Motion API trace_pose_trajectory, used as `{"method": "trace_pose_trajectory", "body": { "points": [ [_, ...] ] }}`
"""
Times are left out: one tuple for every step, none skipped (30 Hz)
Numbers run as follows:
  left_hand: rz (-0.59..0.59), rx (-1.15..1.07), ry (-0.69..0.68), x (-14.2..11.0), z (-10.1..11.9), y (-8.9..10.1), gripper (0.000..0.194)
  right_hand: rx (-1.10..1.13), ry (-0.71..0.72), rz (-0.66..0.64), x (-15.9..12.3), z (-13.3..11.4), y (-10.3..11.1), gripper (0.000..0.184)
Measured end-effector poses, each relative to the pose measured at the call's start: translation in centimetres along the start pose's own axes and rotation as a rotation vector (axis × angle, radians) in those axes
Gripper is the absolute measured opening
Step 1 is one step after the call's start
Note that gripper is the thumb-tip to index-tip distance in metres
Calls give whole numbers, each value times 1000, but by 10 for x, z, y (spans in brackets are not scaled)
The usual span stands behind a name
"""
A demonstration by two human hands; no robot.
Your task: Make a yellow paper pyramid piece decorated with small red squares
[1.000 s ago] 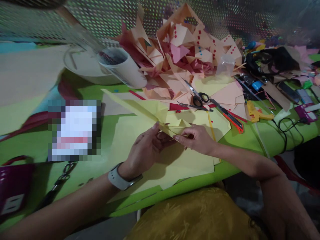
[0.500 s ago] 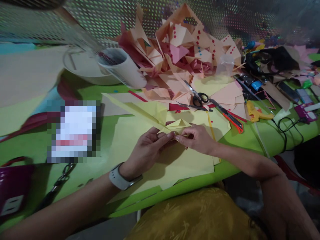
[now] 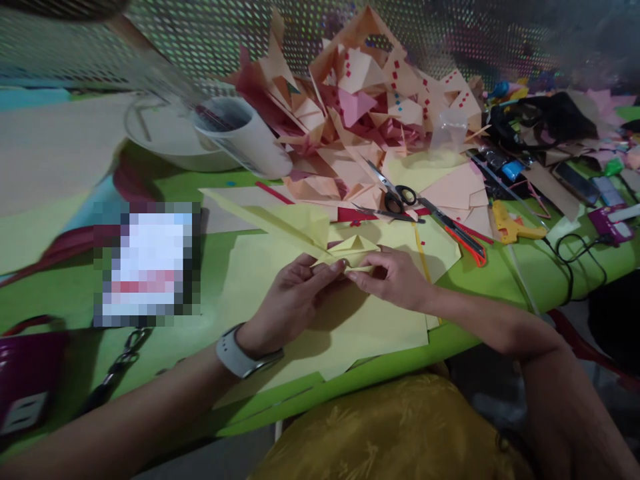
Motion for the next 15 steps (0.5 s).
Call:
{"method": "trace_pose_trajectory", "body": {
  "points": [
    [28,-5,-15,0,2,2,36,40,-14,42,-1,0,2,31],
    [55,-9,-38,1,5,3,37,82,-34,96,-2,0,5,37],
    [73,-8,-63,1,7,5,38,123,-58,153,-3,0,9,43],
    [82,-3,-88,0,9,6,39,157,-85,194,-4,1,11,47],
    [87,8,-111,0,10,6,40,180,-114,205,-4,1,12,47],
    [92,23,-124,-1,10,7,39,198,-143,187,-3,2,11,45],
    [94,41,-125,-2,10,7,37,218,-171,138,-2,4,8,44],
    [92,57,-122,-3,9,6,35,241,-194,77,-1,5,4,43],
    [85,68,-117,-4,8,5,31,267,-213,20,0,7,0,44],
    [73,71,-111,-5,8,2,28,293,-228,-21,1,8,-4,44],
    [54,65,-104,-6,7,0,28,315,-240,-42,2,10,-7,45],
    [34,51,-97,-6,7,-3,29,329,-251,-50,2,11,-9,46],
    [17,32,-88,-7,6,-5,30,335,-264,-53,3,12,-10,47],
    [7,12,-76,-7,6,-6,30,338,-277,-53,3,13,-11,47],
    [3,-6,-62,-7,5,-7,30,343,-287,-51,3,13,-12,47]
  ]
}}
Point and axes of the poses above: each hand's wrist, its own x-axis towards the middle knuckle, its own y-axis out of the back of the hand, z = x × y, the point moved 5 cm from there along x, towards the middle knuckle, and after that the axes turned 4 degrees about -z, right-handed, at the moved point
